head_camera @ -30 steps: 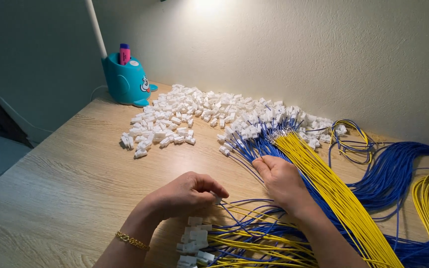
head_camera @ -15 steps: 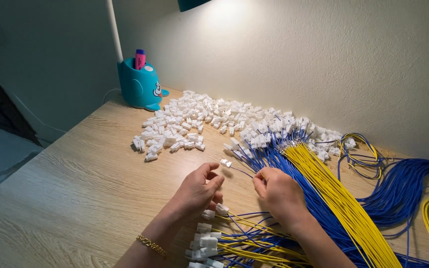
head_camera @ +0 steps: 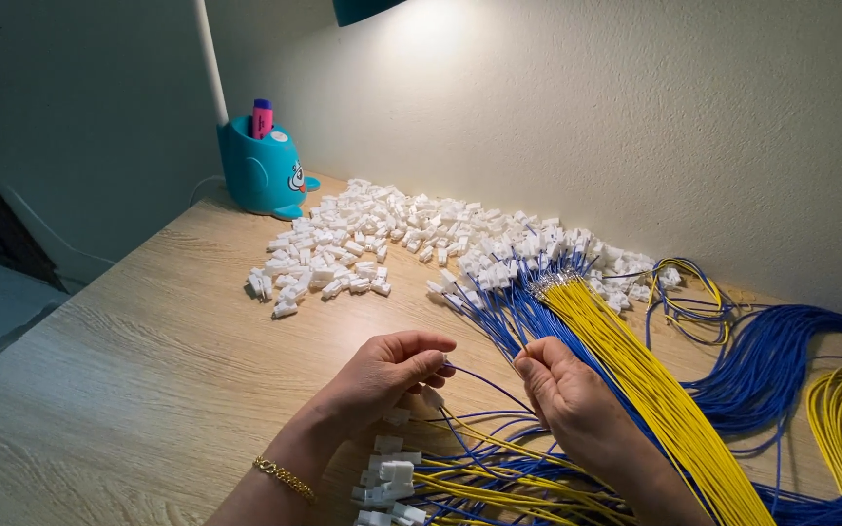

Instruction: The person repeatedly picks up white RJ45 connectors and blue or yellow Ethernet cables, then inserts the cable ends into the connectors. The completed assemblies are placed on the table among other finished cables.

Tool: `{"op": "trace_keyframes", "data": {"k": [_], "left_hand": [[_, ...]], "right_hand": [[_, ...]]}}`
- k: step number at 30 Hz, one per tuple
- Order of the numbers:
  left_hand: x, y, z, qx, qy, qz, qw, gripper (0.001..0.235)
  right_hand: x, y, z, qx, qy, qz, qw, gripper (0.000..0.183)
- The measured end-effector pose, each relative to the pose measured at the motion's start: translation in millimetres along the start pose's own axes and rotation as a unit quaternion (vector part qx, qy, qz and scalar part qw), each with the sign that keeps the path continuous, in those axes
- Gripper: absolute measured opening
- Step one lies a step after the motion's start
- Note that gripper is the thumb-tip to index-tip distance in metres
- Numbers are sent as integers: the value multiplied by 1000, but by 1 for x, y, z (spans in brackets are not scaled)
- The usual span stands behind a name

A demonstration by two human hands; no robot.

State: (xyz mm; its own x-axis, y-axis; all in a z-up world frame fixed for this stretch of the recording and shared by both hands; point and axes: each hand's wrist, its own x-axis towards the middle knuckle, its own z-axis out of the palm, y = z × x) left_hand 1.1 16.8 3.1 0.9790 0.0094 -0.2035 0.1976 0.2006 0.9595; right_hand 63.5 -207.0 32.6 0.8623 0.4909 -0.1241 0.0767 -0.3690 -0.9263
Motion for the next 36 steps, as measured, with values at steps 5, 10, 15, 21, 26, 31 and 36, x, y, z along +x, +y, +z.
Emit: {"op": "trace_keyframes", "data": {"k": [5,10,15,21,26,31,36], "left_hand": [[3,-8,0,-14,-54,4,998,30],[3,-7,2,-25,-19,20,999,20],[3,-9,1,-118,11,10,993,27],[3,-10,0,-108,4,-2,994,29],[2,-9,2,-106,7,2,994,31],[0,-7,6,-89,24,-3,996,27],[2,-11,6,-71,12,16,997,26]], "right_hand": [[-8,-19,10,-103,74,-39,991,23],[-9,-13,25,41,3,-8,999,26],[-15,-24,30,-58,48,-4,997,13],[-16,-26,30,-134,85,8,987,13],[-21,-36,30,-142,84,27,986,15],[-22,-37,32,-166,105,24,980,15],[-19,-26,34,-258,136,-24,956,13]]}}
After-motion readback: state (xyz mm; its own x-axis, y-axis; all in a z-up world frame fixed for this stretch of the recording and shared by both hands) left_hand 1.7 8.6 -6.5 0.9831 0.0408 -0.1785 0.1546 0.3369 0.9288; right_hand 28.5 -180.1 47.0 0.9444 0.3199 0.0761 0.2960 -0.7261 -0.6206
